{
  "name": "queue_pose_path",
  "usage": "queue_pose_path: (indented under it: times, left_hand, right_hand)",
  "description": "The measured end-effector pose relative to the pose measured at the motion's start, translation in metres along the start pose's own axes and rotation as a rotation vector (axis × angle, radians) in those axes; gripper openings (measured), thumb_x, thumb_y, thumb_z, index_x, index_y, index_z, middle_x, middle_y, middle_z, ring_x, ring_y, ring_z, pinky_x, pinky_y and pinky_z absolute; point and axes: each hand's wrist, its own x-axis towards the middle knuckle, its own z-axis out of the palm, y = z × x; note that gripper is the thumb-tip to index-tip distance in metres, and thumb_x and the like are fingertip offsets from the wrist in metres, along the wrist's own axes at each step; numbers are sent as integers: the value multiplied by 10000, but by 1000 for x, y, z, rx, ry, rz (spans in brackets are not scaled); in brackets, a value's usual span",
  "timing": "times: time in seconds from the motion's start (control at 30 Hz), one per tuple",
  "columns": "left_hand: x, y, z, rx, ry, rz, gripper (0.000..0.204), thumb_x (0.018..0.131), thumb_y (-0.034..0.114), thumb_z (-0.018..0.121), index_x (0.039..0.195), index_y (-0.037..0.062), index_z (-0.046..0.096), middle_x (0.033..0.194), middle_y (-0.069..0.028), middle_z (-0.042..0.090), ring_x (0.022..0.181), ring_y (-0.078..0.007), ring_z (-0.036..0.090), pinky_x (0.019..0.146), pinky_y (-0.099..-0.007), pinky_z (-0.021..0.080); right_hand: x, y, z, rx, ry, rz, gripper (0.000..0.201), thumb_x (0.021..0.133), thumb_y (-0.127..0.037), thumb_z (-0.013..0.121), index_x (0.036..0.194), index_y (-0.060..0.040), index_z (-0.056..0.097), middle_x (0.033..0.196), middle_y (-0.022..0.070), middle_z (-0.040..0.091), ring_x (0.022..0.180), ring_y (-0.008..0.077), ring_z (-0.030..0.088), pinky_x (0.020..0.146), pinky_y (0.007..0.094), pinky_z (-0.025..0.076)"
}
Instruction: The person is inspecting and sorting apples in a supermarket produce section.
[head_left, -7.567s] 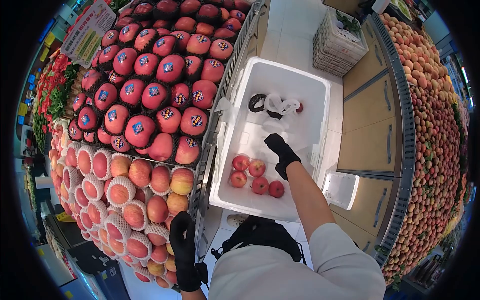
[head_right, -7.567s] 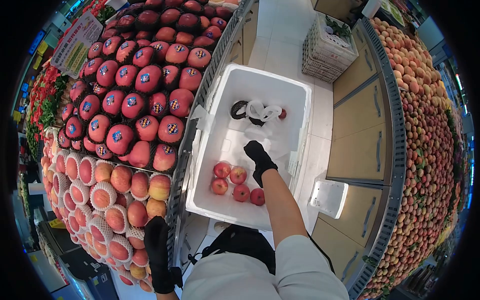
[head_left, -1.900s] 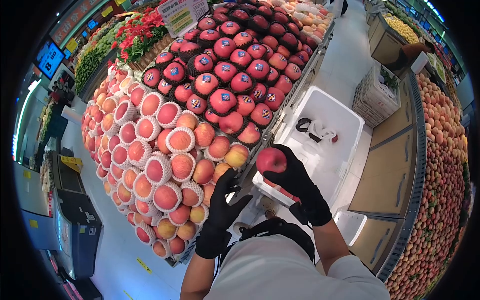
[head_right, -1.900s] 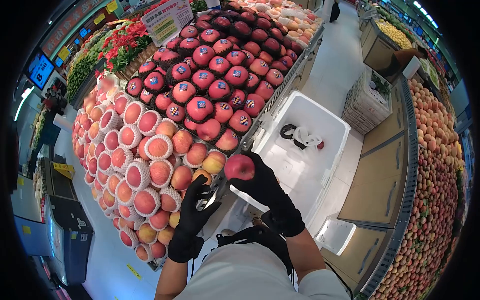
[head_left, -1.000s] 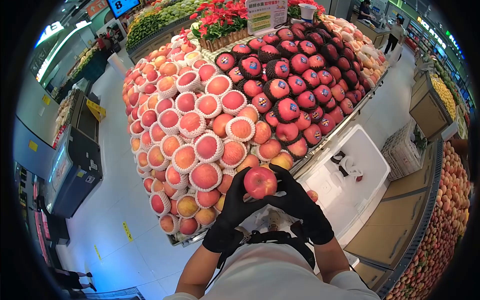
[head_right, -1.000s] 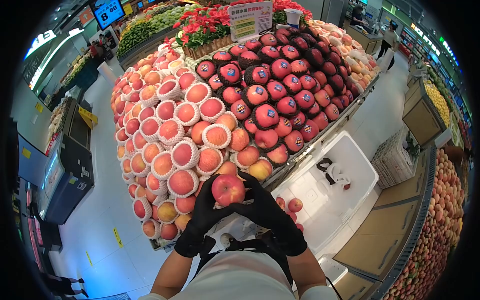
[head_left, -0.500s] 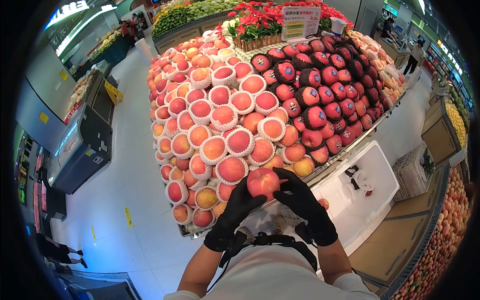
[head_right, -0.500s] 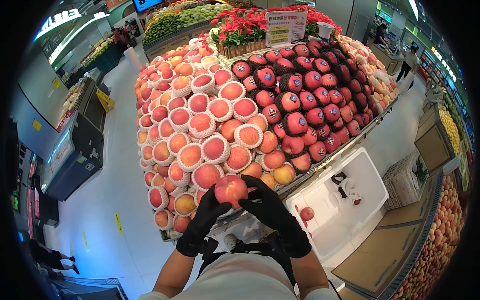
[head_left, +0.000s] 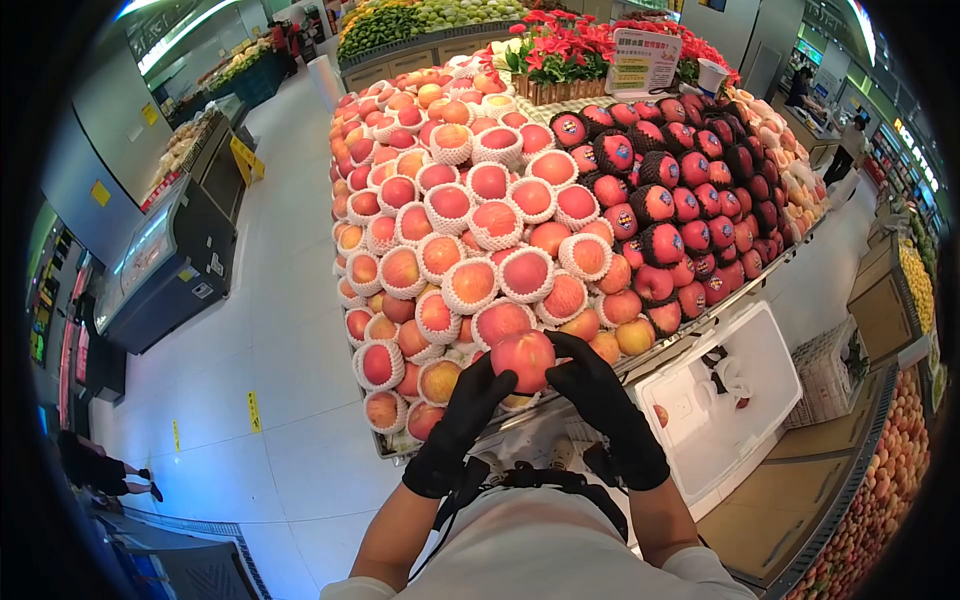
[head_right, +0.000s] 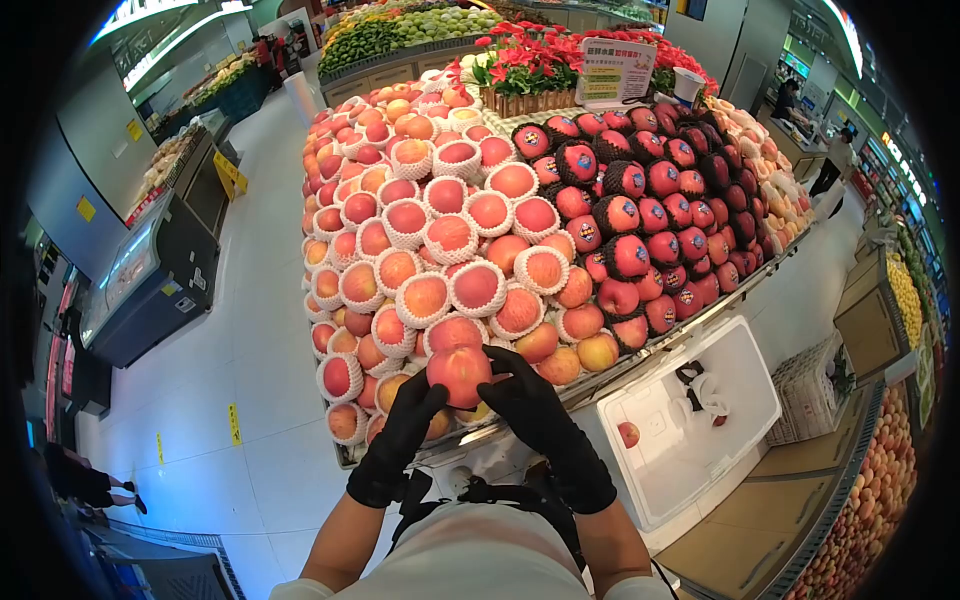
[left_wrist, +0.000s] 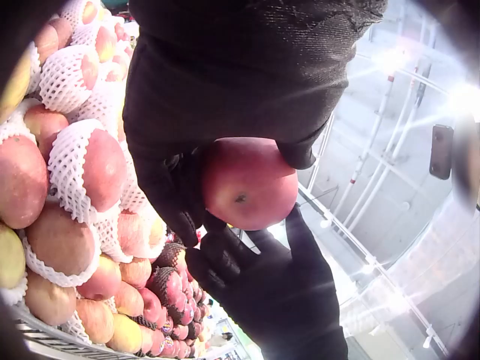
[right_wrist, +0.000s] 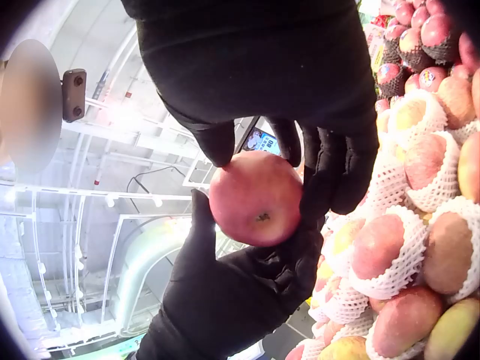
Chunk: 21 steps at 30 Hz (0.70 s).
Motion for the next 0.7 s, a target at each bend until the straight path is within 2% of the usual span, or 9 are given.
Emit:
queue_pose_path:
  times: [0.13,0.17,0.23,0.33,0.37,0.47,0.67,0.7]
  left_hand:
    - [-12,5,-12,-161,44,-59,447,991,274,509,1318,-31,500,1191,-113,613,1071,-189,598,927,-331,473]
    - [-14,6,-17,-138,16,-25,436,1000,265,487,1318,-34,498,1174,-116,620,1032,-189,616,902,-327,485]
    - [-16,7,-27,-92,-44,39,418,1017,246,445,1318,-39,494,1140,-123,633,955,-188,650,852,-317,509]
    - [-21,10,-34,99,12,180,402,1024,240,421,1285,-51,515,1040,-131,666,834,-197,679,793,-312,528]
    - [-23,12,-37,37,15,137,394,1024,238,423,1263,-57,529,1014,-132,672,823,-199,680,789,-314,529]
    - [-29,14,-48,-109,27,39,372,1020,228,434,1201,-68,568,949,-132,685,792,-203,682,774,-318,534]
    - [-38,12,-58,-203,54,-10,329,1007,200,475,1163,-64,594,933,-114,684,792,-178,671,749,-304,536]
    - [-39,12,-58,-233,51,-29,332,1007,204,478,1176,-60,588,927,-103,680,804,-163,662,755,-298,534]
  right_hand:
    - [8,0,15,39,-12,11,491,920,-216,641,1350,-53,471,1152,102,599,1004,158,600,854,318,489]
    - [10,2,19,71,-14,16,474,931,-218,622,1347,-47,473,1166,108,595,1028,165,593,873,324,484]
    - [11,3,25,13,-42,-142,450,955,-216,575,1355,-41,467,1212,118,573,1078,175,570,905,327,471]
    - [14,13,31,-153,-79,-293,421,986,-192,507,1370,-33,448,1266,120,539,1131,183,541,939,328,456]
    - [15,16,33,-222,-92,-330,412,995,-180,484,1376,-30,440,1281,118,528,1145,185,532,949,328,451]
    - [11,15,56,465,-25,134,397,1000,-136,466,1381,-29,436,1296,114,517,1173,179,514,968,332,444]
    - [5,1,76,-62,-35,-153,364,951,-82,560,1307,-40,500,1261,104,566,1139,208,559,958,347,460]
    - [7,-2,81,270,29,-2,379,922,-61,596,1290,-39,507,1244,103,577,1124,209,569,949,350,467]
